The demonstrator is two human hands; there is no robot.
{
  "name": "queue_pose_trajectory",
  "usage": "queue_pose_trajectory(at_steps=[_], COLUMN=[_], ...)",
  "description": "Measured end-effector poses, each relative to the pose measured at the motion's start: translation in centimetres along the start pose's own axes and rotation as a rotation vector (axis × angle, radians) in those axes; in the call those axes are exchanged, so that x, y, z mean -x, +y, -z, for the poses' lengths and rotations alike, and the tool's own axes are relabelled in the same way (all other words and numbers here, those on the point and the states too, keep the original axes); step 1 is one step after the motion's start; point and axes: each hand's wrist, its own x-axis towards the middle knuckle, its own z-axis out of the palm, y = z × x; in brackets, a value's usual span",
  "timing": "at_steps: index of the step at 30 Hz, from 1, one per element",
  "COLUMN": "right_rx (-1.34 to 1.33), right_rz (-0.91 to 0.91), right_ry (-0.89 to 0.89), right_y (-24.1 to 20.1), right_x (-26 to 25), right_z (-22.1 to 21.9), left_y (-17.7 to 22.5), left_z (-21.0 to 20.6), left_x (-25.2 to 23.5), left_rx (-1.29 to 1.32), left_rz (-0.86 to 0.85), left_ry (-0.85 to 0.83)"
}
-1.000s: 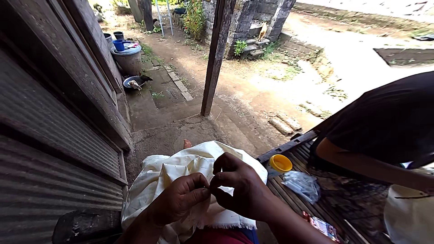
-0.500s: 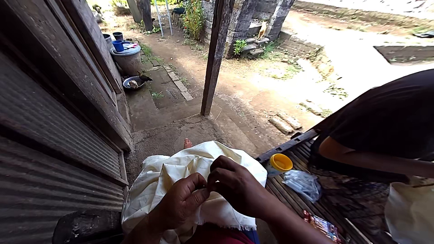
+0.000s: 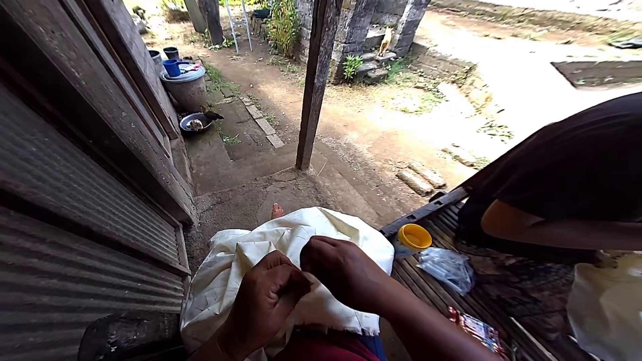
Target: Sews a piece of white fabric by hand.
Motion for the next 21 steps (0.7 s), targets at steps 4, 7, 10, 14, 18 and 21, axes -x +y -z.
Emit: queue_pose_trajectory(at_steps=[4, 7, 10, 14, 18, 21], right_rx=[0.032, -0.036, 0.136, -0.01, 0.146, 0.064], right_rz=[0.021, 0.198, 0.004, 0.158, -0.035, 0.046], right_ry=[-0.089, -0.036, 0.044, -0.07, 0.031, -0.06], right_y=[0.4, -0.4, -0.3, -0.2, -0.4, -0.2], right_x=[0.3, 0.2, -0.1, 0.1, -0.2, 0.0], right_z=[0.0, 0.3, -0.1, 0.7, 0.0, 0.3], left_y=[-0.3, -0.3, -0.2, -0.7, -0.3, -0.6], left_z=[0.6, 0.4, 0.2, 0.4, -0.2, 0.1], left_x=[-0.2, 0.1, -0.1, -0.3, -0.1, -0.4], left_rx=[-0.04, -0.011, 0.029, -0.033, -0.06, -0.085], left_rz=[-0.003, -0.01, -0.039, -0.044, -0.054, -0.048], left_ry=[0.109, 0.042, 0.042, 0.105, 0.095, 0.162])
